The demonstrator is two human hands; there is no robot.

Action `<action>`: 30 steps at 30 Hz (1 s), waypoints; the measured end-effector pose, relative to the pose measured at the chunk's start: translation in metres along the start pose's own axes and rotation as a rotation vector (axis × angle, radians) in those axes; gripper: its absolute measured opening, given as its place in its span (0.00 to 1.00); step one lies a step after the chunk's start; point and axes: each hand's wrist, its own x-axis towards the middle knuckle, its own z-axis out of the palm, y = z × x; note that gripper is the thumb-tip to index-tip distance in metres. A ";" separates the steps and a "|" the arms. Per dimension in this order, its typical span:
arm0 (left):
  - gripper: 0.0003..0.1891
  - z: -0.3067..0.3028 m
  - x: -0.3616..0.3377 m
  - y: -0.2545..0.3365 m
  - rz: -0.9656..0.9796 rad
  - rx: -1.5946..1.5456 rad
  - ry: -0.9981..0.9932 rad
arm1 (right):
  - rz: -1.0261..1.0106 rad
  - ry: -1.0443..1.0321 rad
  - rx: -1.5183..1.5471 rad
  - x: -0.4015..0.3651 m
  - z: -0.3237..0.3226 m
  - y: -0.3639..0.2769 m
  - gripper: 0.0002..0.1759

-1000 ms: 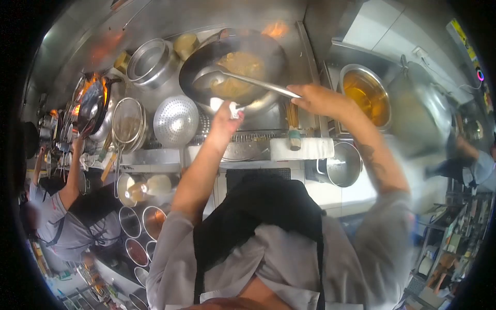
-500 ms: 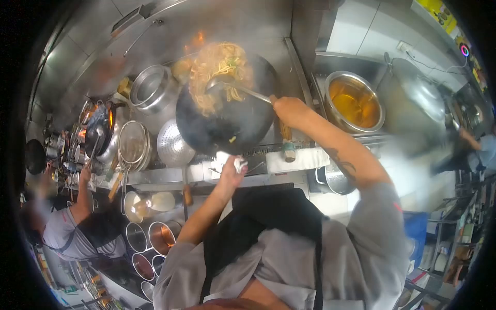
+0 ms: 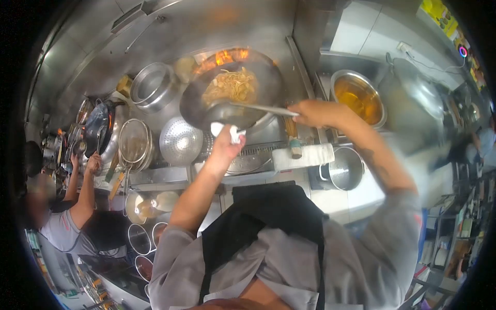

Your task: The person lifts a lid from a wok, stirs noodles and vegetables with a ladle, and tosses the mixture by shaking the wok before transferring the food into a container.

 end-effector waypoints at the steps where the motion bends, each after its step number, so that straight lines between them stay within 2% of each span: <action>1: 0.06 0.001 0.005 0.003 0.003 -0.010 0.022 | 0.075 -0.023 0.056 0.004 -0.002 -0.011 0.20; 2: 0.06 0.006 0.016 0.013 0.012 -0.017 0.034 | 0.150 -0.036 0.107 0.010 -0.007 -0.016 0.19; 3: 0.07 -0.005 0.041 0.017 0.017 0.006 -0.039 | 0.077 -0.029 0.001 0.027 -0.001 -0.005 0.16; 6: 0.07 -0.051 0.059 -0.016 0.073 0.010 -0.102 | -0.077 0.369 -0.222 0.072 0.044 0.031 0.12; 8: 0.06 -0.102 0.061 -0.049 0.015 0.097 -0.065 | -0.038 0.434 -0.305 0.069 0.044 0.018 0.13; 9: 0.07 -0.114 0.041 -0.061 0.008 0.139 -0.091 | -0.016 0.469 -0.347 0.066 0.044 0.009 0.14; 12: 0.08 -0.087 0.016 -0.053 0.037 0.137 -0.055 | -0.049 0.521 -0.483 0.055 0.038 -0.007 0.16; 13: 0.08 -0.076 0.017 -0.048 0.051 0.111 -0.016 | -0.078 0.524 -0.486 0.059 0.039 -0.002 0.19; 14: 0.07 -0.069 0.033 -0.034 0.091 0.027 -0.138 | -0.074 0.487 -0.443 0.058 0.038 -0.003 0.18; 15: 0.06 -0.052 0.047 -0.015 0.011 -0.053 -0.035 | -0.070 0.445 -0.399 0.055 0.036 -0.007 0.17; 16: 0.06 -0.043 0.057 0.000 0.060 -0.015 -0.123 | -0.065 0.407 -0.358 0.051 0.032 -0.010 0.15; 19: 0.04 -0.020 0.054 0.008 0.103 0.004 -0.106 | -0.065 0.291 -0.169 0.025 0.019 -0.022 0.15; 21: 0.05 -0.024 0.060 0.008 0.070 0.026 -0.066 | -0.074 0.168 -0.106 0.008 0.013 -0.022 0.20; 22: 0.06 -0.015 0.037 0.008 0.065 0.062 -0.042 | -0.074 0.121 -0.081 0.002 0.005 -0.015 0.23; 23: 0.06 -0.013 0.038 0.010 0.051 0.061 -0.061 | -0.171 0.157 -0.117 0.002 0.008 -0.005 0.24; 26: 0.05 -0.017 0.042 0.013 0.077 0.043 -0.051 | -0.035 0.047 0.032 0.006 0.004 -0.012 0.18; 27: 0.05 -0.013 0.038 0.018 0.077 0.014 -0.118 | -0.021 0.047 0.002 0.007 0.006 -0.014 0.19; 30: 0.05 0.007 0.001 0.017 0.020 0.019 -0.028 | -0.115 0.145 -0.033 0.004 0.015 0.005 0.17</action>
